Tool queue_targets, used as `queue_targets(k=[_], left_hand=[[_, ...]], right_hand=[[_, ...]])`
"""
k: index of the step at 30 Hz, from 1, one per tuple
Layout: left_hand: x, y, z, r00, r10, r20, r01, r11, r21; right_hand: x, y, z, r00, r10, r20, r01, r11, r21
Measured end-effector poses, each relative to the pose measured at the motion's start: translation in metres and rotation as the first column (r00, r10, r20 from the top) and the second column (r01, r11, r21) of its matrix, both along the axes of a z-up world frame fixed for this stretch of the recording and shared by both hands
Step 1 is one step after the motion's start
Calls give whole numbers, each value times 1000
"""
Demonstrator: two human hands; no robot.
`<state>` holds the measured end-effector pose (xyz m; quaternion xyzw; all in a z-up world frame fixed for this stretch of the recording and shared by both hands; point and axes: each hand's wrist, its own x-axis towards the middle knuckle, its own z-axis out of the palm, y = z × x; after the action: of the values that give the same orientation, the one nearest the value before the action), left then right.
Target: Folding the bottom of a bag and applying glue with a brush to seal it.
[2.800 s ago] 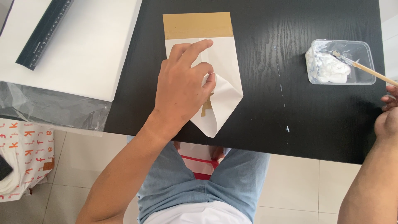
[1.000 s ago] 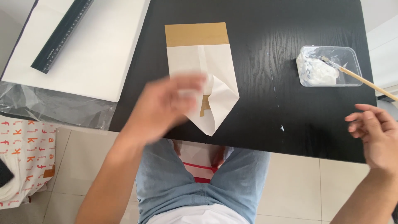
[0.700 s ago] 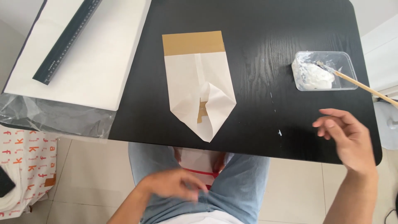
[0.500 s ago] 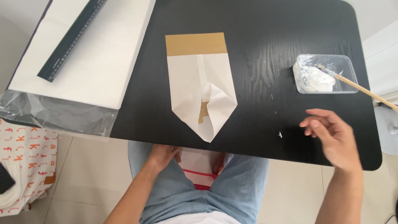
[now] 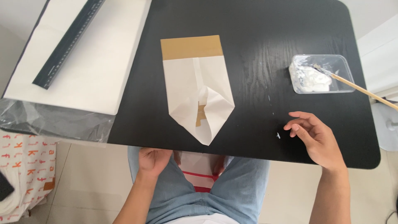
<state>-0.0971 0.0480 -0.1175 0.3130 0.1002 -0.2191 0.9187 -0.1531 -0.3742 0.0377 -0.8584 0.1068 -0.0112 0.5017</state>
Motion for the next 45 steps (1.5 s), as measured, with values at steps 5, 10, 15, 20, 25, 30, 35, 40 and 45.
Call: queue_targets(k=[5, 10, 15, 20, 25, 30, 35, 40, 45], left_hand=[[-5, 9, -8, 983, 178, -44, -184, 957, -223], [-18, 13, 25, 948, 290, -131, -315, 912, -261], [-31, 17, 14, 968, 249, -34, -245, 906, -345], [-45, 1, 28, 954, 230, -195, -272, 935, -226], [-42, -7, 68, 937, -309, -164, 347, 764, 544], [-8, 12, 153, 261, -945, 199, 375, 289, 881], [52, 24, 176, 515, -734, 442, -111, 454, 884], [84, 4, 160, 593, -641, 487, -411, 279, 868], [89, -14, 156, 639, -736, 224, -308, 23, 951]], right_hand=[[0, 9, 7, 1000, 9, -14, -9, 1000, -29], [2, 14, 9, 998, 49, -42, -52, 997, -60], [2, 18, 12, 996, 65, -67, -71, 993, -92], [11, 36, 18, 992, 116, -51, -122, 983, -137], [40, 67, 27, 960, 266, 91, -237, 940, -248], [82, 99, 30, 919, 378, 116, -324, 887, -328], [107, 121, 25, 896, 438, 73, -389, 854, -346], [118, 124, 25, 899, 439, 4, -410, 843, -349], [122, 125, 16, 883, 468, -31, -443, 809, -387]])
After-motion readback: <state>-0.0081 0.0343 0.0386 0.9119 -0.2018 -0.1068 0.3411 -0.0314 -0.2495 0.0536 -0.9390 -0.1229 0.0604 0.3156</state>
